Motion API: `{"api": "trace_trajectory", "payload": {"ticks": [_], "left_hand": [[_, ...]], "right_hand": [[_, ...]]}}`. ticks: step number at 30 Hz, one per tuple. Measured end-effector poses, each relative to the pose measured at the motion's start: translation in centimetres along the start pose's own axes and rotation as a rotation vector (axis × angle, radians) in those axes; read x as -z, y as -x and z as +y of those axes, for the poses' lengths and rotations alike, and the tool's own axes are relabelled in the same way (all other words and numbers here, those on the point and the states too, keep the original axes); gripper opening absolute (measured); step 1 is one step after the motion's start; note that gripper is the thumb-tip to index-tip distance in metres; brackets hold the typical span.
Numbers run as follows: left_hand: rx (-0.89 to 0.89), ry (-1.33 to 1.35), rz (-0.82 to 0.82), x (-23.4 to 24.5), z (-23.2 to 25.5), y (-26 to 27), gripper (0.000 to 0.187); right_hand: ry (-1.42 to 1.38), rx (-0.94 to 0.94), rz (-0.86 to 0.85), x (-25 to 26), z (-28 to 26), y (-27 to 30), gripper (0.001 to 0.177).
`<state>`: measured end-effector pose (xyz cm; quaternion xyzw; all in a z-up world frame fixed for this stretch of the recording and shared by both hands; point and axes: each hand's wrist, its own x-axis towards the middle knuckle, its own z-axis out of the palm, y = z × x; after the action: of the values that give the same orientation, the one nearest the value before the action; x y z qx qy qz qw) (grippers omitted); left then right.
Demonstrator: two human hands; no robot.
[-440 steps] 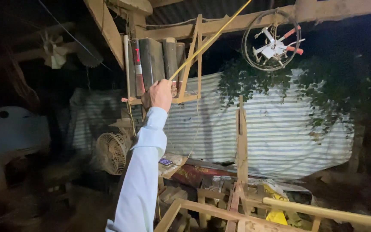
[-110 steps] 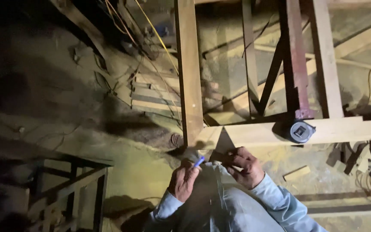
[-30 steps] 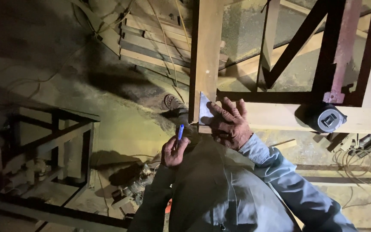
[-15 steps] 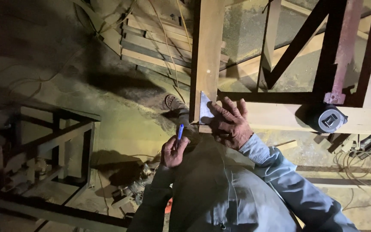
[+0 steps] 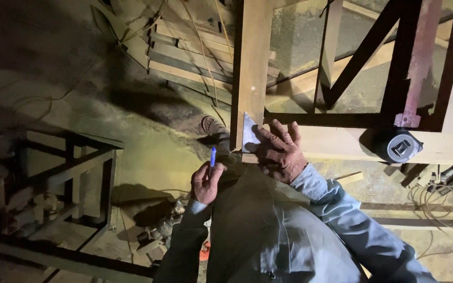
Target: Measuring and marking wooden frame components using a tape measure, speed square, and pen for assembly.
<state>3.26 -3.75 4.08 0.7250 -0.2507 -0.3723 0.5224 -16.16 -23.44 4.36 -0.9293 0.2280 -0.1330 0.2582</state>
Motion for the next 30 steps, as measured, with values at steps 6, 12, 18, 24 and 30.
{"api": "trace_trajectory", "payload": {"ticks": [6, 12, 18, 24, 30], "left_hand": [[0.015, 0.0, 0.015, -0.3, 0.7, -0.2, 0.021], [0.041, 0.008, -0.011, -0.1, 2.7, -0.3, 0.019], [0.044, 0.037, -0.009, 0.0, 3.3, -0.7, 0.02], [-0.035, 0.024, 0.025, -0.1, 1.1, -0.7, 0.018], [-0.224, -0.029, 0.026, -0.8, 2.8, -2.4, 0.018]], "right_hand": [[0.062, -0.047, -0.012, 0.0, -0.5, -0.2, 0.029], [-0.005, -0.051, -0.006, 0.6, -0.8, -0.3, 0.028], [-0.02, -0.061, -0.007, -0.3, -0.4, -0.3, 0.026], [-0.025, -0.103, -0.082, 2.2, -1.8, -0.6, 0.041], [-0.046, -0.162, -0.013, 1.3, -2.5, -0.5, 0.03]]}}
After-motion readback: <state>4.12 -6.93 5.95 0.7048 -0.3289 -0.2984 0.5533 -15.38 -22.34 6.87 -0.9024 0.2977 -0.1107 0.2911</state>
